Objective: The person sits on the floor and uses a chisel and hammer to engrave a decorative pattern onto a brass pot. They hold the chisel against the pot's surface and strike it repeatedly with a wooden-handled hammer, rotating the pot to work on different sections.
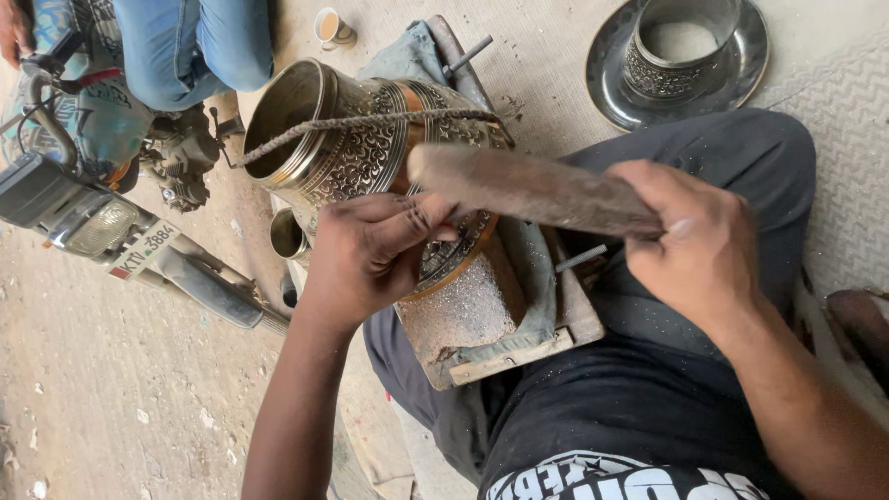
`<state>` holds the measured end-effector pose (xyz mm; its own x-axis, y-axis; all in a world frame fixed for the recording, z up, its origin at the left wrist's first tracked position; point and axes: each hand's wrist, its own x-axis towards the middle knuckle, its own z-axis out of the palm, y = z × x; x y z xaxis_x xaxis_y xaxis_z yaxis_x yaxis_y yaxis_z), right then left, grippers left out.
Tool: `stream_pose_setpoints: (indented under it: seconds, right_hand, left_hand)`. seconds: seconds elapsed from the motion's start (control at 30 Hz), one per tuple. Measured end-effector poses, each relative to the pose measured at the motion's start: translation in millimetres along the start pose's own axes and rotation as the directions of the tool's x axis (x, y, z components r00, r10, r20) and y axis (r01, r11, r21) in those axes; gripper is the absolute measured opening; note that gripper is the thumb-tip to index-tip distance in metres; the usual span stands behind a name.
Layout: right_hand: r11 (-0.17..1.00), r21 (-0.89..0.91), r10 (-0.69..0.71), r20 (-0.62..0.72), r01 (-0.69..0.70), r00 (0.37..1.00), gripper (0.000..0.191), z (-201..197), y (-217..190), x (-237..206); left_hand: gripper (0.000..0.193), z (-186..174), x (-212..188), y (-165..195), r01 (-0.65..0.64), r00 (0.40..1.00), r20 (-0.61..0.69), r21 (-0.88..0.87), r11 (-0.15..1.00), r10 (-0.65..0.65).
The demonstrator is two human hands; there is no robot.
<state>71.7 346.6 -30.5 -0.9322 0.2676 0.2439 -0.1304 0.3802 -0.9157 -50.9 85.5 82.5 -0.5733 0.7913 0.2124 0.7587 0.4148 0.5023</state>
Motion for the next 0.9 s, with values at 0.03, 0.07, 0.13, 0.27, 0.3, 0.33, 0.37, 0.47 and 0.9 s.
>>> stream_pose_setpoints:
  seconds: [0.03, 0.07, 0.13, 0.27, 0.3, 0.33, 0.37, 0.47, 0.9]
  right_hand:
    - [0.962, -0.267, -0.051, 0.006, 0.051, 0.999, 0.034, -1, 0, -1]
    - [0.996, -0.088, 0.005, -0.022, -0.007, 1.000, 0.030, -2, 1, -2]
    - [0.956, 0.271, 0.129, -0.048, -0.111, 0.990, 0.025, -1, 3, -7]
    - [0.991, -0.128, 0.038, -0.057, -0.045, 0.998, 0.027, 0, 9, -16]
    - [0.996, 0.012, 0.087, -0.066, -0.087, 0.994, 0.023, 1, 9, -18]
    - [0.981, 0.152, 0.135, -0.066, -0.124, 0.989, 0.020, 3, 9, -20]
    - [0.996, 0.027, 0.087, -0.067, -0.085, 0.994, 0.023, 3, 10, -20]
    - [0.995, -0.091, 0.031, -0.079, -0.039, 0.996, 0.027, 5, 9, -22]
    - [0.995, 0.054, 0.084, -0.114, -0.078, 0.990, 0.023, 8, 9, -29]
  left_hand:
    - [0.062, 0, 0, -1, 0.003, 1.000, 0.012, -0.014, 1.000, -0.003]
    - [0.061, 0, -1, -2, -0.002, 1.000, 0.012, -0.023, 1.000, 0.002]
    - [0.061, 0, -1, -3, -0.014, 1.000, 0.011, -0.047, 0.999, 0.014]
    - [0.054, 0, 2, -3, -0.020, 0.999, 0.026, 0.026, 0.999, 0.019]
    - [0.054, -1, 2, -2, -0.017, 0.999, 0.030, 0.016, 1.000, 0.017]
    - [0.055, -2, 2, -1, -0.011, 0.999, 0.031, 0.006, 1.000, 0.011]
    - [0.053, -1, 2, -1, -0.012, 0.999, 0.031, 0.011, 1.000, 0.012]
    - [0.048, -2, 4, -2, -0.027, 0.999, 0.042, 0.018, 0.999, 0.026]
    - [0.053, -5, 6, -2, -0.005, 0.996, 0.092, -0.030, 1.000, 0.007]
